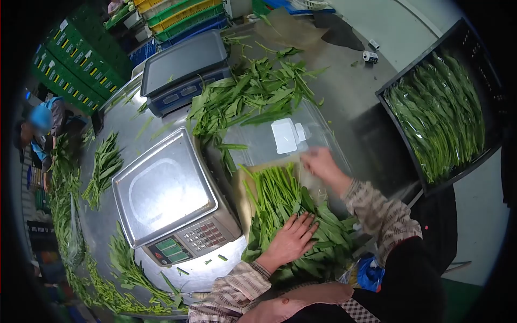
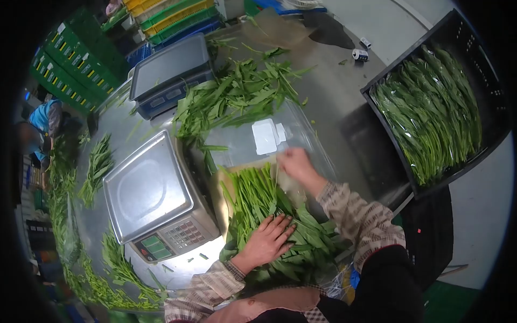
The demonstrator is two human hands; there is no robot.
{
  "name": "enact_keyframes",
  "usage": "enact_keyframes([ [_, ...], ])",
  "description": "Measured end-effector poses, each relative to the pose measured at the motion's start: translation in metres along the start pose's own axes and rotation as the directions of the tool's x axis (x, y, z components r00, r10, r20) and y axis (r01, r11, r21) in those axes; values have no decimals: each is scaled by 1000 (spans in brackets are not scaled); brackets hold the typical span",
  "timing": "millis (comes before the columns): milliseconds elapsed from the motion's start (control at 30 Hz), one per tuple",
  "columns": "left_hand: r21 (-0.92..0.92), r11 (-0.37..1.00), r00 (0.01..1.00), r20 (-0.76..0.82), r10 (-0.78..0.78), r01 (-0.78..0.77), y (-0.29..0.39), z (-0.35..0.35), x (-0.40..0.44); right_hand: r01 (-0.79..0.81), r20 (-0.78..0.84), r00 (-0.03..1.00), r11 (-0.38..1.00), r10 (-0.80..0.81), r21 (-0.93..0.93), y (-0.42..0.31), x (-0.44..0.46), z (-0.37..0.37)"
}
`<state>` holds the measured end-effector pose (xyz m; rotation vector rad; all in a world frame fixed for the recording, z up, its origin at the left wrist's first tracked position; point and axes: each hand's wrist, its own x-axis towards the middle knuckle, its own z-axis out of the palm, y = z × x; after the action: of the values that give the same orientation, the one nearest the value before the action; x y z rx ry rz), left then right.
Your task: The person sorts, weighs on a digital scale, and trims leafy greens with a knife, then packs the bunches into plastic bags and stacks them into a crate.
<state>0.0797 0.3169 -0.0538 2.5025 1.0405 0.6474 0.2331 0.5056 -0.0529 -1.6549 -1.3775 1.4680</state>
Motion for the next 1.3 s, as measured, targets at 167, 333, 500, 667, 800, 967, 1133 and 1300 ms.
enact_keyframes([
  [167, -14, 1000, 1000, 18, -24, 24, 0, 2, -4, 7, 71, 997, 977, 8, -211, -43, 13, -12],
  [333, -16, 1000, 1000, -10, -20, 20, -2, 7, -5, 442, 351, 897, 580, -270, -684, 23, -17, -4],
  [500, -9, 1000, 1000, -2, -12, 12, -2, 5, -6, 569, 636, 770, 402, 43, -717, 12, -22, -19],
  [667, 10, 1000, 1000, 4, -12, 12, -3, 8, -7, 582, 40, 729, 588, -683, -562, -62, 17, -49],
  [800, 12, 1000, 1000, -1, -5, 5, -3, 3, -7, 490, 135, 871, 816, -472, -307, -74, 8, -58],
  [967, -12, 1000, 1000, -15, -4, 3, -3, 8, -8, 277, 521, 852, 808, 43, -519, -1, -40, -18],
  [1133, 17, 1000, 1000, -7, -5, 6, -3, 10, -9, 198, 64, 977, 974, -206, 110, -65, -3, -38],
  [1300, 35, 999, 1000, -5, 10, -10, -3, 9, -8, 484, 401, 855, 784, -328, -389, -48, 67, 0],
])
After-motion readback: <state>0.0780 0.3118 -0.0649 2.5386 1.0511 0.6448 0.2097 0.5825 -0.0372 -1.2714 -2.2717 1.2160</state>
